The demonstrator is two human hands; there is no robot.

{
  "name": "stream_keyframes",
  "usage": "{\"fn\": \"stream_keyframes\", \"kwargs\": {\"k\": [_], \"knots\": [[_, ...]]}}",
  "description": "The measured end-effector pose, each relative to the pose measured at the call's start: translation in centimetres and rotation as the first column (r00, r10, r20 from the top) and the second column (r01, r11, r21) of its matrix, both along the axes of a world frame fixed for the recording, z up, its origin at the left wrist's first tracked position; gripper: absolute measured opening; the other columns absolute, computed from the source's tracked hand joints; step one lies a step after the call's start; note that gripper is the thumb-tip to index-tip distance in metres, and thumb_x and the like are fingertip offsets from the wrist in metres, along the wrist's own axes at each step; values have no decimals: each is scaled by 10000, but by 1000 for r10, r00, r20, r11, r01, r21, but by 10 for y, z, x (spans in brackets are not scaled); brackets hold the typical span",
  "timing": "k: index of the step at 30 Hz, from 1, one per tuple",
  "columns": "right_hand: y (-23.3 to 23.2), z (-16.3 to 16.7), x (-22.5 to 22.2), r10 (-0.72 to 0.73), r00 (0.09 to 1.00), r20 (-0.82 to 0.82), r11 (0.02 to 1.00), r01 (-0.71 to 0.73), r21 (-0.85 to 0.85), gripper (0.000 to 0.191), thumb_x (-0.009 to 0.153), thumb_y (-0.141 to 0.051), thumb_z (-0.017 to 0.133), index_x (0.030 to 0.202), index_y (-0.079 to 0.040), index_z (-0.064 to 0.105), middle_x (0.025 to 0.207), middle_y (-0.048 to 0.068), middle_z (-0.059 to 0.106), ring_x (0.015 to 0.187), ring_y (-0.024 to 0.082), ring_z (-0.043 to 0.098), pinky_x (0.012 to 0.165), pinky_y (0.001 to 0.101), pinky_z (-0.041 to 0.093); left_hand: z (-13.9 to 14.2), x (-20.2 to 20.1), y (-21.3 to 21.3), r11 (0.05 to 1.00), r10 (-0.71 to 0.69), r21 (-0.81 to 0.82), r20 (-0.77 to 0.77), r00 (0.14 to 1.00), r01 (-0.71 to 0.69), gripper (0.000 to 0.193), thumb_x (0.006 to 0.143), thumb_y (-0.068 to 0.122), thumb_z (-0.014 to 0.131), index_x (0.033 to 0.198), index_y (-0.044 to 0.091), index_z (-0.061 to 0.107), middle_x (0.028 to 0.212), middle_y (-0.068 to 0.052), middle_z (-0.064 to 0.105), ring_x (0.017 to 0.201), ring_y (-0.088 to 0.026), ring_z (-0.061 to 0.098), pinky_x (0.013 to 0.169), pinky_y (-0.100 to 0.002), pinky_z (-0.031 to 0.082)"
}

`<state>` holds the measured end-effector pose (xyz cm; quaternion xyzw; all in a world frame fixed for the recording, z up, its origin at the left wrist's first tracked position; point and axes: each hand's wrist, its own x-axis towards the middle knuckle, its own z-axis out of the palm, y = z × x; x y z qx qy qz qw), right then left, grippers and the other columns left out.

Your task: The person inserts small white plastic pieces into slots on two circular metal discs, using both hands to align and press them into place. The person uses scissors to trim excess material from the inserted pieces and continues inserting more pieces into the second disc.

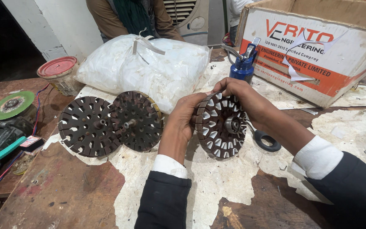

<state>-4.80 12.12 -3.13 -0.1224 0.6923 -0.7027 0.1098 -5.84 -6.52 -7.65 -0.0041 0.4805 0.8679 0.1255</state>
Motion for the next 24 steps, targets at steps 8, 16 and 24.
{"fn": "stream_keyframes", "kwargs": {"k": [8, 16, 24], "knots": [[2, -4, -2, 27, 1000, 13, 999, -26, -39, 312, 759, -122, 485, 1040, -54, 601, 957, 49, 651, 878, 146, 631, 813, 292, 537, 10, 7, -1, 999, -4, -40, 20, 1000, 5, 301, 798, 217, 773, 1030, 28, 741, 800, -54, 740, 617, -122, 662, 534, -250, 513], [5, -6, -4, 34, 999, 16, 999, -34, 2, 364, 716, -64, 485, 1062, -54, 596, 939, 53, 631, 853, 153, 619, 784, 293, 523, 7, 4, 5, 999, -26, -22, -25, 999, 25, 289, 826, 182, 766, 1060, 14, 743, 886, -65, 763, 710, -126, 719, 628, -264, 583], [5, -8, -5, 24, 999, -30, 996, -22, 85, 356, 747, -104, 501, 1083, -61, 608, 954, 37, 638, 872, 131, 598, 802, 274, 494, -4, -3, 5, 996, -83, 43, -11, 996, 83, 254, 883, 172, 766, 1048, -15, 716, 867, -82, 755, 658, -128, 711, 576, -266, 581]]}}
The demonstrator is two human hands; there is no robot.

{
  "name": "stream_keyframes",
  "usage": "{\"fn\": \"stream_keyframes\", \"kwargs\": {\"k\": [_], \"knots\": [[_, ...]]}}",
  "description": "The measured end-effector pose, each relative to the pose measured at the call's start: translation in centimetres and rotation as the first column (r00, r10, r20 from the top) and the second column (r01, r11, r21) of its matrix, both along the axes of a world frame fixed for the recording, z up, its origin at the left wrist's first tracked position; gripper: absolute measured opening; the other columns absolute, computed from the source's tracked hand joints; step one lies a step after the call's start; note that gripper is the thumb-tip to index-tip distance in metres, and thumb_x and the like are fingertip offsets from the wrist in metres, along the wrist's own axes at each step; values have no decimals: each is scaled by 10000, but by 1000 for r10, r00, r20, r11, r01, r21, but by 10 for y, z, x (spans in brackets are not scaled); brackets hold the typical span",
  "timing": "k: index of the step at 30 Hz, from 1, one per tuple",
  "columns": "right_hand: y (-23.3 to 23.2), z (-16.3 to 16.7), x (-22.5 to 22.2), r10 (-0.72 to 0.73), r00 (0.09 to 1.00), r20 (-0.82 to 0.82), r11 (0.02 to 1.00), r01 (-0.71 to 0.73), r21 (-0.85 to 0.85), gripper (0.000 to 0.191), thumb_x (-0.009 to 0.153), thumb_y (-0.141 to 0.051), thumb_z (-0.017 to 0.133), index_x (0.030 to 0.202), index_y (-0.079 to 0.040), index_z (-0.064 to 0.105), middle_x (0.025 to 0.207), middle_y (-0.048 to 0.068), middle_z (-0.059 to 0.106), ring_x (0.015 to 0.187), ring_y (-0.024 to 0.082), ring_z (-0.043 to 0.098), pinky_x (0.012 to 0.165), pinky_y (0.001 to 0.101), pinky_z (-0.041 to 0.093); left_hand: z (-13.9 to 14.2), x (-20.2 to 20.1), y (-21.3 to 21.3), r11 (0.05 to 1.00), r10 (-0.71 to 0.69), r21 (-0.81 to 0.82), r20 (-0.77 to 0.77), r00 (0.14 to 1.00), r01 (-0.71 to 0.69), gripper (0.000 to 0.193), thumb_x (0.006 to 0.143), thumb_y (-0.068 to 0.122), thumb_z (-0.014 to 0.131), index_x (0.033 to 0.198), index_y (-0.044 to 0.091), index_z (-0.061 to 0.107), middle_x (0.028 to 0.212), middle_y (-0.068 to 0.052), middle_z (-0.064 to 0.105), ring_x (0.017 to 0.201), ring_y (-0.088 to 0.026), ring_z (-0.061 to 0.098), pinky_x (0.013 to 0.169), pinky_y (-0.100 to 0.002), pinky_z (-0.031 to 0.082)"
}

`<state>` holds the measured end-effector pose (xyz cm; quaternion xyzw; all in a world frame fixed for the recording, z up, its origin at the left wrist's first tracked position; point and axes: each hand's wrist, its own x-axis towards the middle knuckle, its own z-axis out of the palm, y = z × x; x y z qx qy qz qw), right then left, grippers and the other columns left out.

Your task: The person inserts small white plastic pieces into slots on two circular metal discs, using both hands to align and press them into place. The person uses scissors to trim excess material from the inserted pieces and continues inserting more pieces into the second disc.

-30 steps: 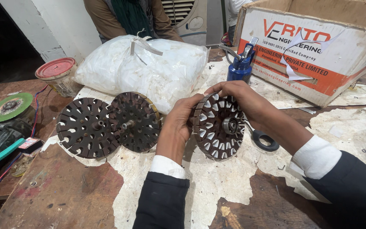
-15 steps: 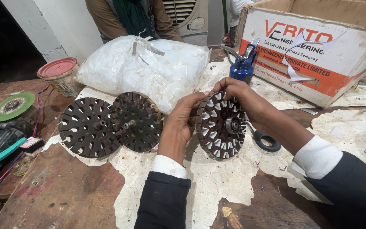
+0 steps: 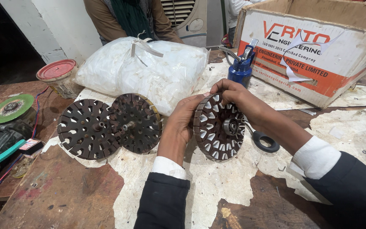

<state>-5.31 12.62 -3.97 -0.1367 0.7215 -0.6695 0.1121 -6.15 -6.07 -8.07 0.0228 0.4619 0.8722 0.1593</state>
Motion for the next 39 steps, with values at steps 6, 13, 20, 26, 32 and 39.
{"fn": "stream_keyframes", "kwargs": {"k": [6, 13, 20, 26, 32, 39], "knots": [[1, -1, -3, 40, 999, 22, 999, -39, -25, 334, 749, -143, 493, 1044, -50, 620, 946, 64, 674, 865, 156, 637, 821, 297, 521, 10, 7, 3, 990, 90, -97, -127, 988, -102, 392, 931, 355, 712, 980, -34, 724, 780, -79, 736, 575, -120, 671, 505, -258, 548], [8, -9, -14, 18, 1000, 3, 999, -19, 45, 371, 788, -185, 514, 1102, -55, 663, 953, 46, 671, 889, 141, 611, 840, 286, 482, 23, 16, 3, 959, 29, -265, -274, 961, -104, 422, 854, 393, 757, 969, -13, 775, 769, -73, 744, 584, -96, 672, 543, -228, 551], [31, -9, -30, 11, 999, 32, 986, -16, 165, 335, 796, -175, 632, 1102, -66, 716, 915, 19, 688, 868, 113, 610, 803, 262, 434, 17, 10, 8, 977, 69, -171, -326, 943, -131, 228, 845, 127, 745, 923, -87, 756, 799, -112, 743, 625, -112, 670, 561, -236, 534], [43, -2, -35, 124, 989, -80, 971, -105, 216, 294, 829, -197, 663, 1081, -57, 722, 912, -13, 713, 886, 81, 626, 845, 249, 453, 22, 12, 13, 968, 81, -189, -382, 921, -163, 218, 839, 136, 729, 933, -54, 779, 825, -86, 759, 680, -95, 681, 621, -236, 546], [44, -1, -34, 108, 987, -119, 966, -75, 249, 267, 823, -172, 678, 1044, -35, 738, 897, -2, 729, 867, 80, 638, 835, 248, 467, 24, 13, 22, 901, 134, -321, -434, 891, -292, 225, 845, 187, 765, 882, -34, 779, 764, -39, 722, 637, -64, 615, 587, -227, 485], [43, 20, -27, 108, 968, -226, 908, -4, 419, 276, 830, -161, 680, 1036, -9, 784, 868, 16, 764, 808, 73, 675, 758, 233, 521, 24, 13, 19, 841, 186, -341, -545, 817, -419, 312, 900, 256, 750, 794, -37, 764, 668, -4, 669, 588, -53, 540, 535, -239, 420]]}}
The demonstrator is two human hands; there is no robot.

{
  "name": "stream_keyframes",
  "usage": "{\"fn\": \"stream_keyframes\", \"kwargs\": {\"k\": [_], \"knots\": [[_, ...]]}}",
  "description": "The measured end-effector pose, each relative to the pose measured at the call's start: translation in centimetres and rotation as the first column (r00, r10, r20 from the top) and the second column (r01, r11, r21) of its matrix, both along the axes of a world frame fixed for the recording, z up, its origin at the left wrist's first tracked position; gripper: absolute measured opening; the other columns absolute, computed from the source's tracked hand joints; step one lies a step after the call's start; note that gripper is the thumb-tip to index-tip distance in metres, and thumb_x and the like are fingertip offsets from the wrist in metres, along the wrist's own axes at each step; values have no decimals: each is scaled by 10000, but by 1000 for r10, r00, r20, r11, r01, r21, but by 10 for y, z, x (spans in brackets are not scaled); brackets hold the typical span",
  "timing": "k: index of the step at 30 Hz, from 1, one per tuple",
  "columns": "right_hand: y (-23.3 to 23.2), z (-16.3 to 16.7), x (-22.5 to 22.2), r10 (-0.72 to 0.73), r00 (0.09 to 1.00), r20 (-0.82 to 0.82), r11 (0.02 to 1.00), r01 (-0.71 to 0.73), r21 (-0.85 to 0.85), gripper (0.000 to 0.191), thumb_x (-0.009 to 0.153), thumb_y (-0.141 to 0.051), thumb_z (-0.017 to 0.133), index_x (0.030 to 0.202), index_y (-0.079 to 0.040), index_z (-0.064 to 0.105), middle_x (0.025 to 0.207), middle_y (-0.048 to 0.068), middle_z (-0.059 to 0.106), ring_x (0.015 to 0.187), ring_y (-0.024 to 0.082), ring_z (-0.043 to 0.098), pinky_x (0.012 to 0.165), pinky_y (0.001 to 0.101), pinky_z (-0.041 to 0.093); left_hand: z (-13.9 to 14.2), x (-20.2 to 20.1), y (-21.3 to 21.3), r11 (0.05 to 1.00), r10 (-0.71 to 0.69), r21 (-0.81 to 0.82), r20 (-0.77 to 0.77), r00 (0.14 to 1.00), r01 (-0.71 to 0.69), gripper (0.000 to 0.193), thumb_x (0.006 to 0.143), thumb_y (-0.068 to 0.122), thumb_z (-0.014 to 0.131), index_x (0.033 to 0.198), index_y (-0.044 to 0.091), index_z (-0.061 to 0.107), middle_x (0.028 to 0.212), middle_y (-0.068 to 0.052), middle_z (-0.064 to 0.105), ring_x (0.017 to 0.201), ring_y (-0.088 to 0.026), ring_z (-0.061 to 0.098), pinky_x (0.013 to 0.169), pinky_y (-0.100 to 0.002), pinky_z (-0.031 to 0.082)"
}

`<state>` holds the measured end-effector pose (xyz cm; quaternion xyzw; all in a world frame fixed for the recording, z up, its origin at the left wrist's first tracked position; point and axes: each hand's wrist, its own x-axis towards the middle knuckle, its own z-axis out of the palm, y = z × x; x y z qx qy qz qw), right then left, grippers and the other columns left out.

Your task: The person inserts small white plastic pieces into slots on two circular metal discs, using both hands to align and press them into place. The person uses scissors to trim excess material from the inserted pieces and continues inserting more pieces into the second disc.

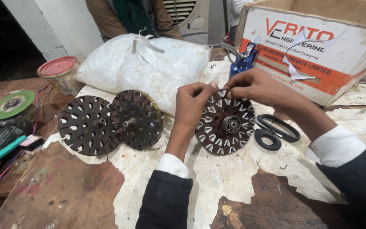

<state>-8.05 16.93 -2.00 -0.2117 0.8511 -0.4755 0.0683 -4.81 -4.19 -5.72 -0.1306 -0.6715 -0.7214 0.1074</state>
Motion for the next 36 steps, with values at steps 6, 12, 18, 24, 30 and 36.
{"fn": "stream_keyframes", "kwargs": {"k": [6, 12, 18, 24, 30, 36], "knots": [[-4, 8, 9, -21, 1000, 19, 999, 20, 29, 297, 848, -175, 699, 1080, -14, 790, 856, 22, 752, 774, 76, 635, 698, 257, 494, -4, 0, -2, 990, -114, 74, -35, 993, 117, 326, 945, 278, 727, 842, -29, 766, 721, 6, 681, 636, -39, 561, 579, -223, 443], [-3, 5, 10, -22, 996, 90, 1000, 23, -9, 350, 849, -194, 675, 1137, -31, 790, 887, 13, 761, 834, 74, 641, 776, 257, 486, -9, -4, 1, 973, -189, 132, -15, 982, 190, 274, 899, 244, 757, 945, -26, 767, 799, -22, 733, 691, -66, 643, 640, -232, 522], [2, 0, 12, -124, 973, 196, 991, 112, 75, 505, 934, -318, 584, 1388, -100, 616, 1384, 82, 581, 1273, 150, 559, 1086, 310, 404, -7, -4, 3, 977, -179, 125, 60, 982, 171, 265, 893, 243, 770, 915, -21, 779, 798, -23, 734, 690, -63, 639, 638, -227, 505], [5, -2, 13, -136, 958, 253, 983, 99, 153, 615, 905, -416, 562, 1476, -189, 531, 1514, 58, 465, 1408, 191, 435, 1162, 366, 310, -2, 2, 1, 969, -204, 162, 116, 972, 185, 265, 892, 246, 760, 883, -18, 788, 769, -32, 737, 648, -70, 638, 606, -236, 497], [6, -4, 11, -105, 961, 254, 990, 77, 117, 635, 895, -449, 571, 1473, -188, 536, 1490, 77, 493, 1386, 200, 482, 1148, 353, 341, 2, 4, 1, 945, -261, 243, 149, 954, 221, 236, 901, 226, 752, 870, -8, 765, 764, -34, 730, 629, -77, 648, 581, -241, 513], [6, -6, 10, -68, 972, 224, 995, 49, 91, 643, 906, -458, 577, 1473, -156, 537, 1490, 92, 491, 1386, 208, 483, 1144, 348, 350, 3, 5, 0, 924, -303, 291, 168, 938, 247, 231, 910, 232, 741, 873, 5, 747, 774, -48, 737, 619, -85, 668, 565, -246, 536]]}}
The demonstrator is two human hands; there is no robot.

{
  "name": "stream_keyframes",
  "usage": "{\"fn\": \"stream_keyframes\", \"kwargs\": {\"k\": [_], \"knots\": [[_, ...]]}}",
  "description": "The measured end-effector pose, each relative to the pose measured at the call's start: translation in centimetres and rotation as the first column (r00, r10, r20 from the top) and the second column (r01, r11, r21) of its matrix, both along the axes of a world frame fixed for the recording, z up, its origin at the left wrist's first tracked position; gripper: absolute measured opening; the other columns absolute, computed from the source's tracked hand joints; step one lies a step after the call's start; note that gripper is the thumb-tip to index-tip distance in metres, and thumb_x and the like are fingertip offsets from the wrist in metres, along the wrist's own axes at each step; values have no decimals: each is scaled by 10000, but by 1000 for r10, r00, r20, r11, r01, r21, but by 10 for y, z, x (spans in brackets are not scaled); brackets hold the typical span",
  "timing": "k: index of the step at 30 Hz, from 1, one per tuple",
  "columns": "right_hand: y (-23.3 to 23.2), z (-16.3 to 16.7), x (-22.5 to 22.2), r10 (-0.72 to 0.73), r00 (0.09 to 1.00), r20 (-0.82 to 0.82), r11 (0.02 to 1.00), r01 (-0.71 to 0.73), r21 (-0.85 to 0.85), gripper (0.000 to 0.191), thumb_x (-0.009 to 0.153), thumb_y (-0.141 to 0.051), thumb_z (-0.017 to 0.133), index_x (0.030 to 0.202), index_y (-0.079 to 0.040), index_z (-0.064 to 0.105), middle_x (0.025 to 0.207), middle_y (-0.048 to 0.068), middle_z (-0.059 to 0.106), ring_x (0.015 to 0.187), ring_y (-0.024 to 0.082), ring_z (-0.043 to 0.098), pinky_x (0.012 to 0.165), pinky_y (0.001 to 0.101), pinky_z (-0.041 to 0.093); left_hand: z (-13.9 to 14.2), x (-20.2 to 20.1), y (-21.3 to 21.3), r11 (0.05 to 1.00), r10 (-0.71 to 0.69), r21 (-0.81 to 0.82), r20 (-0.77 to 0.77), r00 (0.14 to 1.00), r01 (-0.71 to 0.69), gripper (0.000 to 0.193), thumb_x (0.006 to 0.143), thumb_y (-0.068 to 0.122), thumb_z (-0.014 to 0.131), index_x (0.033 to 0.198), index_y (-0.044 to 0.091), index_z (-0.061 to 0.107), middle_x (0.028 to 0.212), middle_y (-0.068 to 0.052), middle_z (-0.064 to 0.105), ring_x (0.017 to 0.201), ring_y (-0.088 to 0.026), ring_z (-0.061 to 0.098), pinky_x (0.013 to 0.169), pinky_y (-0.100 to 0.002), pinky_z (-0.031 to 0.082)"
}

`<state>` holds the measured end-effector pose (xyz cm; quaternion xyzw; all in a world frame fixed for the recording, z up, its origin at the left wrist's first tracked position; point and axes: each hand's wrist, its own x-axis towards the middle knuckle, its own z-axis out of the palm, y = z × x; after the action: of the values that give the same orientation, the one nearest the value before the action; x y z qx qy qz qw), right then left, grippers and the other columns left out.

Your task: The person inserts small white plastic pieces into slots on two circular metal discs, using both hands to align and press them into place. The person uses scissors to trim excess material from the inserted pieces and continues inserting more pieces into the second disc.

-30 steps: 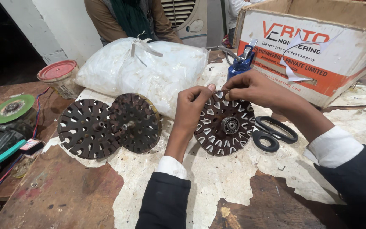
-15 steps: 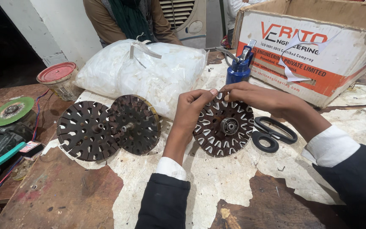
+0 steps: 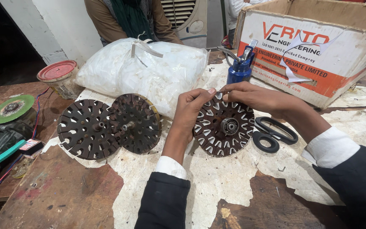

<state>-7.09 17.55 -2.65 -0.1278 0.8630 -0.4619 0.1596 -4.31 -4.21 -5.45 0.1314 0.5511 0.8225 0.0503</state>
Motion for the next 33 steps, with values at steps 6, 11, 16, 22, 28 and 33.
{"fn": "stream_keyframes", "kwargs": {"k": [6, 11, 16, 22, 28, 33], "knots": [[-3, 2, 2, -14, 1000, 1, 1000, 14, 9, 648, 901, -452, 584, 1468, -141, 543, 1485, 98, 493, 1381, 219, 489, 1143, 350, 352, 0, -1, 0, 1000, -18, -14, 18, 1000, 18, 280, 923, 278, 722, 909, -1, 748, 788, -64, 751, 616, -97, 683, 572, -249, 554], [-3, 3, 2, -18, 1000, 21, 1000, 17, 13, 649, 906, -456, 567, 1476, -147, 529, 1494, 83, 475, 1383, 211, 482, 1138, 344, 348, -2, -2, 1, 1000, 4, -17, 22, 1000, -4, 273, 914, 272, 726, 931, 0, 745, 806, -66, 751, 627, -99, 692, 581, -253, 564], [-4, 2, 2, -21, 1000, 12, 1000, 21, 9, 657, 900, -466, 573, 1473, -145, 533, 1492, 76, 484, 1379, 203, 490, 1133, 341, 356, -4, -5, 0, 999, -41, 35, 57, 998, 39, 242, 911, 250, 732, 936, 10, 739, 810, -64, 747, 625, -103, 694, 570, -256, 567], [-5, 2, 2, -47, 999, 27, 999, 47, 17, 664, 886, -470, 584, 1471, -159, 533, 1479, 64, 489, 1366, 201, 494, 1126, 348, 360, -6, -6, 0, 999, -36, 40, 56, 998, 34, 220, 921, 241, 737, 914, 21, 730, 806, -68, 744, 624, -104, 693, 571, -255, 569], [-3, 2, 1, -33, 999, 26, 999, 32, 11, 659, 886, -462, 575, 1474, -165, 537, 1479, 70, 485, 1374, 209, 487, 1133, 350, 349, -5, -6, 3, 996, -54, 69, 49, 997, 50, 231, 925, 271, 735, 917, 40, 714, 823, -54, 745, 646, -94, 696, 591, -248, 570], [-2, 3, 3, 16, 1000, -10, 999, -15, 33, 741, 839, -482, 630, 1495, -163, 500, 1509, 103, 467, 1416, 234, 441, 1151, 374, 315, -5, -6, 3, 1000, 2, -8, 73, 997, -1, 269, 889, 297, 742, 886, 28, 734, 775, -60, 748, 595, -102, 690, 558, -253, 562]]}}
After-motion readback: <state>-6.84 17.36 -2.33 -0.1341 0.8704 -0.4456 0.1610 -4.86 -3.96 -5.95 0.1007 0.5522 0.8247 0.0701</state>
